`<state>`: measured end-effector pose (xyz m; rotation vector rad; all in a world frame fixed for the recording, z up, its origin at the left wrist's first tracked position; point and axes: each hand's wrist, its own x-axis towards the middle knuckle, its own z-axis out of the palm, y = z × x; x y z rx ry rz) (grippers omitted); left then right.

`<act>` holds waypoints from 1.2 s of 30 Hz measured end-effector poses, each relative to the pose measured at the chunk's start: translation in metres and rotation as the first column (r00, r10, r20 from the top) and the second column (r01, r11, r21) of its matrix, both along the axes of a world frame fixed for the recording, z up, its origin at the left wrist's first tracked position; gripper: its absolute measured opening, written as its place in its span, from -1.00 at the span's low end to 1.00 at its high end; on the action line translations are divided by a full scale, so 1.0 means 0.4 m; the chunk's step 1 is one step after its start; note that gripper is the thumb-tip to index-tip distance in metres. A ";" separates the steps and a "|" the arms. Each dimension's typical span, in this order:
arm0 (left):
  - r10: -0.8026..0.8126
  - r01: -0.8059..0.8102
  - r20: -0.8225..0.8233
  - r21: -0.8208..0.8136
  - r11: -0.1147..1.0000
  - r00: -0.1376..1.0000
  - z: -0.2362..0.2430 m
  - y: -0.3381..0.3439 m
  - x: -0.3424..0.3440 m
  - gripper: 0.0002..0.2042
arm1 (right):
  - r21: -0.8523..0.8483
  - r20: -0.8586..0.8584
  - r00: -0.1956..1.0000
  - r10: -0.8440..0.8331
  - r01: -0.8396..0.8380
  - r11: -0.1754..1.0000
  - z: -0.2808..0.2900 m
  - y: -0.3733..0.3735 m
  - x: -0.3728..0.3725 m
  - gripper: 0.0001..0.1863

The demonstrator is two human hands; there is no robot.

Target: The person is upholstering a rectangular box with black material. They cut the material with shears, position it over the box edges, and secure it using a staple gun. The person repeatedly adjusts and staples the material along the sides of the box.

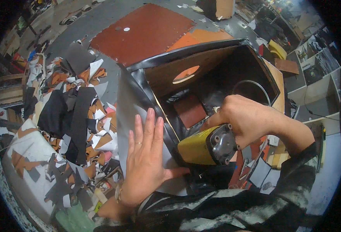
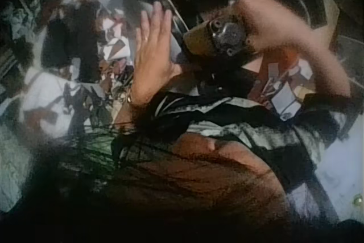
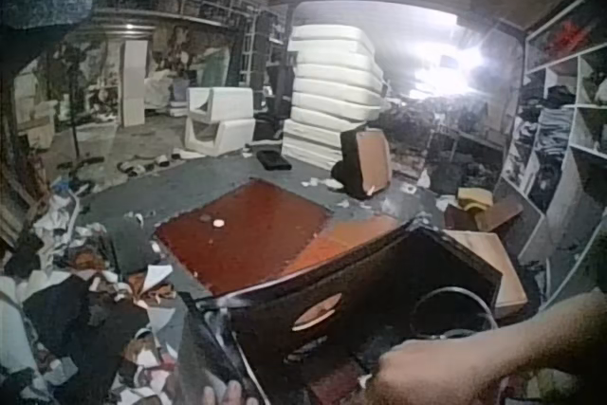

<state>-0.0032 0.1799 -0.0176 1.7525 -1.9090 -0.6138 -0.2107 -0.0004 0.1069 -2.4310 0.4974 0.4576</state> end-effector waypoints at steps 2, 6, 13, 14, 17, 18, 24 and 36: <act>-0.005 0.005 0.003 0.000 1.000 1.000 0.001 -0.002 -0.002 0.41 | -0.025 -0.037 0.999 0.006 -0.007 1.000 0.003 -0.001 0.001 -0.59; 0.027 -0.027 -0.048 -0.011 1.000 0.998 0.000 0.004 -0.004 0.26 | -0.063 -0.056 0.998 -0.033 0.030 0.998 -0.011 0.010 0.010 -0.61; 0.019 -0.018 0.005 -0.149 0.989 1.000 -0.010 0.042 -0.010 -0.22 | -0.061 -0.064 0.996 -0.059 0.055 0.997 -0.016 0.009 0.008 -0.62; 0.013 -0.011 0.014 -0.161 0.987 1.000 -0.013 0.049 -0.011 -0.25 | -0.057 -0.064 0.996 -0.060 0.056 0.997 -0.016 0.008 0.008 -0.62; 0.024 -0.018 0.047 -0.134 0.991 0.999 -0.012 0.057 -0.016 -0.28 | -0.006 0.000 0.998 -0.063 0.063 0.998 -0.030 0.001 -0.007 -0.64; 0.024 -0.018 0.040 -0.134 0.991 0.999 -0.010 0.056 -0.017 -0.28 | 0.006 0.001 0.997 -0.073 0.073 0.997 -0.026 -0.002 -0.012 -0.64; 0.052 -0.046 0.051 -0.113 0.993 0.997 -0.007 0.061 -0.025 -0.26 | 0.000 0.045 0.997 -0.059 0.059 0.998 -0.008 -0.003 -0.029 -0.58; 0.063 -0.059 0.041 -0.088 0.994 0.997 -0.011 0.060 -0.022 -0.16 | 0.009 0.014 0.998 -0.059 0.059 0.998 -0.009 0.006 -0.023 -0.66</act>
